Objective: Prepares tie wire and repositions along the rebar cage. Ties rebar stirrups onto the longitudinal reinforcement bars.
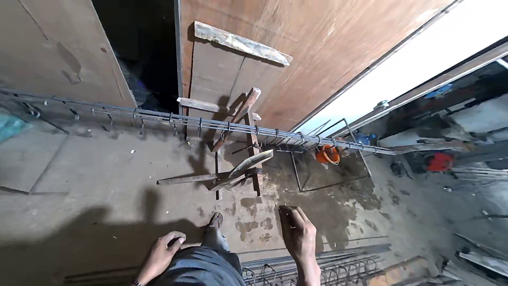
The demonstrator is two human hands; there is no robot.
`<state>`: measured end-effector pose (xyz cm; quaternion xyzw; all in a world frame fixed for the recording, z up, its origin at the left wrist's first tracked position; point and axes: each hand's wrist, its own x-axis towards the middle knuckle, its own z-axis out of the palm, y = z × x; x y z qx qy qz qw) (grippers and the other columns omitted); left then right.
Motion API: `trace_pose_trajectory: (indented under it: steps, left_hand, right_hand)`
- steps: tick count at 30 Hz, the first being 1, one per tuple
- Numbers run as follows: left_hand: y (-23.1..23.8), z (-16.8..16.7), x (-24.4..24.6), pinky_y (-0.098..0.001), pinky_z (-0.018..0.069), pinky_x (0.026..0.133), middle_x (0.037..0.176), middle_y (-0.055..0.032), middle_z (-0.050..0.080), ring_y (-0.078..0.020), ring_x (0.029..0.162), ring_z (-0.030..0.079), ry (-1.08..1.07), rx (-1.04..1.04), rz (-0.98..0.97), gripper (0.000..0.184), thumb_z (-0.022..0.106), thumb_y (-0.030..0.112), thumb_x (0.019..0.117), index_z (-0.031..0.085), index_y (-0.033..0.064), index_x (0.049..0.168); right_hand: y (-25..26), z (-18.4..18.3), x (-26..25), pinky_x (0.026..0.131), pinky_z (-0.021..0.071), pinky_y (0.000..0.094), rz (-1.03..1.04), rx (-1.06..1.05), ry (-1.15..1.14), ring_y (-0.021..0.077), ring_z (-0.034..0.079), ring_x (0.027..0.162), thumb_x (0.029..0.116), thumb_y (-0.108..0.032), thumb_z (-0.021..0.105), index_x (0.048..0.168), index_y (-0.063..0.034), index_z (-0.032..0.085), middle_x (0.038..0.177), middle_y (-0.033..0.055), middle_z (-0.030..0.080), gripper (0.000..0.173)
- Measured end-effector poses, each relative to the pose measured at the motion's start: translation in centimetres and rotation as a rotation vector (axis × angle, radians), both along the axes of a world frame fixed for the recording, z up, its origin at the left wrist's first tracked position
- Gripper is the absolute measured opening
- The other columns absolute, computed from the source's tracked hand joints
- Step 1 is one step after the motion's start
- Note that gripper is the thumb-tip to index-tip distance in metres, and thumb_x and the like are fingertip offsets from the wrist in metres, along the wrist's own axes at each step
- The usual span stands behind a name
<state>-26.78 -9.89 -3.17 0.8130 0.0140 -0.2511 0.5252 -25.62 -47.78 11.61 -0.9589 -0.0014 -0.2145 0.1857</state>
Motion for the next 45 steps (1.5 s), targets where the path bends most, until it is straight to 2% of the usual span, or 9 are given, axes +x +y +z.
trace_pose_trajectory:
  steps: [6,10,15,20,26,32,35,41,45]
  left_hand:
    - [-0.1,7.0,-1.7,-0.0299,0.0615,0.079,0.095,-0.0048,0.077,-0.0126,0.083,0.074,0.247,-0.362,0.037,0.035,0.043,0.024,0.1101,0.069,0.0010,0.116]
    - [-0.7,12.0,-1.6,-0.0421,0.0608,0.086,0.105,-0.0106,0.076,-0.0236,0.095,0.074,0.666,-0.760,0.194,0.067,0.020,0.054,0.1098,0.059,0.0033,0.130]
    - [1.2,11.5,-0.6,-0.0159,0.0375,0.044,0.074,0.0019,0.054,-0.0029,0.051,0.045,0.489,-0.662,0.519,0.021,0.048,0.015,0.1084,0.063,0.0051,0.119]
    - [4.5,13.9,-1.5,-0.0521,0.0541,0.088,0.098,-0.0154,0.072,-0.0285,0.095,0.069,0.047,0.047,-0.042,0.026,0.051,0.014,0.1018,0.071,0.0015,0.111]
    - [5.6,13.9,-4.1,-0.0498,0.0556,0.086,0.095,-0.0119,0.074,-0.0251,0.088,0.071,-0.148,0.123,0.101,0.031,0.047,0.019,0.1060,0.074,0.0069,0.115]
    - [11.5,13.9,-5.9,-0.0650,0.0547,0.085,0.104,-0.0205,0.075,-0.0399,0.094,0.073,-0.497,0.493,0.719,0.029,0.048,0.009,0.1043,0.073,0.0001,0.116]
    - [15.5,13.8,-6.0,-0.0661,0.0520,0.080,0.100,-0.0220,0.074,-0.0410,0.089,0.072,-0.533,0.605,0.809,0.031,0.045,0.015,0.1069,0.072,0.0014,0.116]
    - [10.7,15.6,-5.9,-0.0549,0.0515,0.102,0.136,-0.0162,0.065,-0.0386,0.125,0.062,-0.716,0.671,0.345,0.036,0.054,0.026,0.1034,0.070,0.0053,0.128]
    - [5.7,13.7,-5.1,-0.0425,0.0589,0.093,0.115,-0.0098,0.075,-0.0233,0.104,0.073,-0.726,0.239,-0.006,0.032,0.054,0.025,0.1058,0.070,0.0080,0.128]
  right_hand:
    - [7.8,4.4,-3.9,0.068,0.0589,0.0299,0.157,-0.178,-0.007,0.0142,0.071,0.080,0.0959,-0.023,0.060,0.097,-0.0145,0.079,0.089,0.0026,0.074,0.021]
    - [14.5,3.6,-5.3,0.079,0.0586,0.0364,0.534,-0.010,0.153,0.0190,0.069,0.093,0.0955,-0.022,0.065,0.095,-0.0165,0.076,0.092,0.0021,0.073,0.012]
    - [19.6,0.0,-5.4,0.063,0.0618,0.0423,0.746,0.000,0.427,0.0254,0.072,0.077,0.0933,-0.015,0.069,0.112,-0.0188,0.073,0.106,0.0129,0.070,0.020]
    - [23.6,-0.4,-5.0,0.062,0.0623,0.0405,0.630,-0.166,0.274,0.0315,0.074,0.084,0.0935,-0.009,0.064,0.148,-0.0184,0.056,0.131,0.0252,0.062,0.056]
    - [23.4,-1.5,-2.3,0.102,0.0485,0.0523,0.628,-0.383,0.240,0.0279,0.066,0.119,0.0983,-0.038,0.062,0.092,-0.0157,0.075,0.114,0.0040,0.075,0.027]
    - [18.2,-1.3,0.6,0.058,0.0558,0.0526,0.828,0.132,0.680,0.0297,0.068,0.061,0.1010,-0.044,0.061,0.096,-0.0071,0.070,0.067,0.0127,0.066,0.039]
    - [15.6,-2.0,1.2,0.065,0.0562,0.0419,0.973,0.381,0.613,0.0196,0.068,0.067,0.1060,-0.031,0.056,0.097,-0.0013,0.072,0.075,0.0123,0.069,0.034]
    - [19.3,-0.3,0.0,0.066,0.0605,0.0513,0.735,-0.218,0.486,0.0304,0.073,0.082,0.1028,-0.025,0.059,0.105,-0.0188,0.075,0.094,0.0110,0.072,0.017]
    - [22.9,0.0,-1.1,0.059,0.0588,0.0394,0.804,-0.141,0.196,0.0223,0.070,0.072,0.0980,-0.020,0.064,0.095,-0.0163,0.074,0.085,0.0057,0.068,0.011]
